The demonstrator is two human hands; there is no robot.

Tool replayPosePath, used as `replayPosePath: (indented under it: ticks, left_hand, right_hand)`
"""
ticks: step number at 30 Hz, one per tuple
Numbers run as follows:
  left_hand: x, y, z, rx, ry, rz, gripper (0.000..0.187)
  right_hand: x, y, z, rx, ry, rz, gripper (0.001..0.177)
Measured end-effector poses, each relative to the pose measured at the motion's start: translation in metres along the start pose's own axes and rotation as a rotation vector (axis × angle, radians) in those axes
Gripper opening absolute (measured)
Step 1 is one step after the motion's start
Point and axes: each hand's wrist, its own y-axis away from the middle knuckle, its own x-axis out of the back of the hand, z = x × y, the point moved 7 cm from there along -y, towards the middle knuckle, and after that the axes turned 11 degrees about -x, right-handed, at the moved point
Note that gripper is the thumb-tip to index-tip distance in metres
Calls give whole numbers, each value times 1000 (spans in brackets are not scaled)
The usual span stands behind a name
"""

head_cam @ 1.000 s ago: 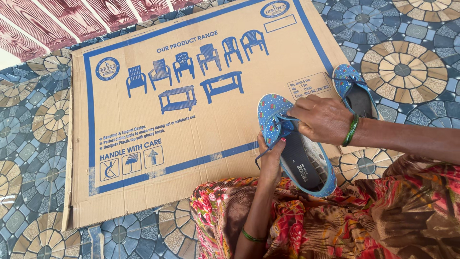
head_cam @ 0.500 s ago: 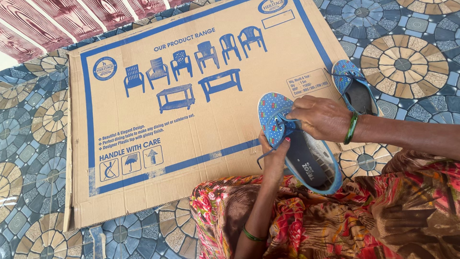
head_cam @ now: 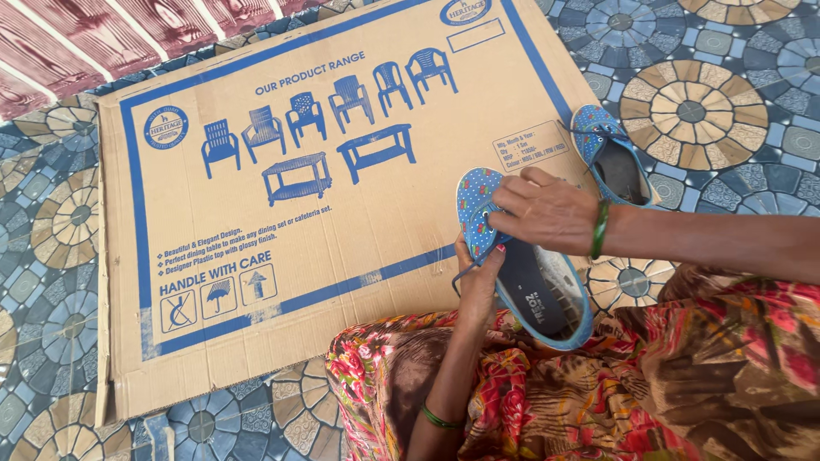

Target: The person sits on the floor and uses a small tool to thread a lace through the eyelets of a blue shoe. They repeatedly pull the lace through, adjust the shoe, and continue threading the lace through multiple eyelets on the shoe.

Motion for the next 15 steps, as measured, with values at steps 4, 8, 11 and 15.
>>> replayPosePath:
  ticks: [4, 8, 11, 15]
  left_hand:
    - [5, -1, -5, 50, 16, 30, 86]
    - [6, -3, -1, 35, -31, 1, 85]
    - [6, -2, -1, 15, -70, -22, 88]
    - [14, 1, -16, 136, -117, 39, 100]
  right_hand:
    - [-6, -2, 2, -49, -12, 6, 24]
    - [-14, -4, 14, -165, -174, -44, 28]
    - [-17, -2, 14, -145, -214, -17, 29]
    - [-27, 0, 13, -91, -264, -28, 38]
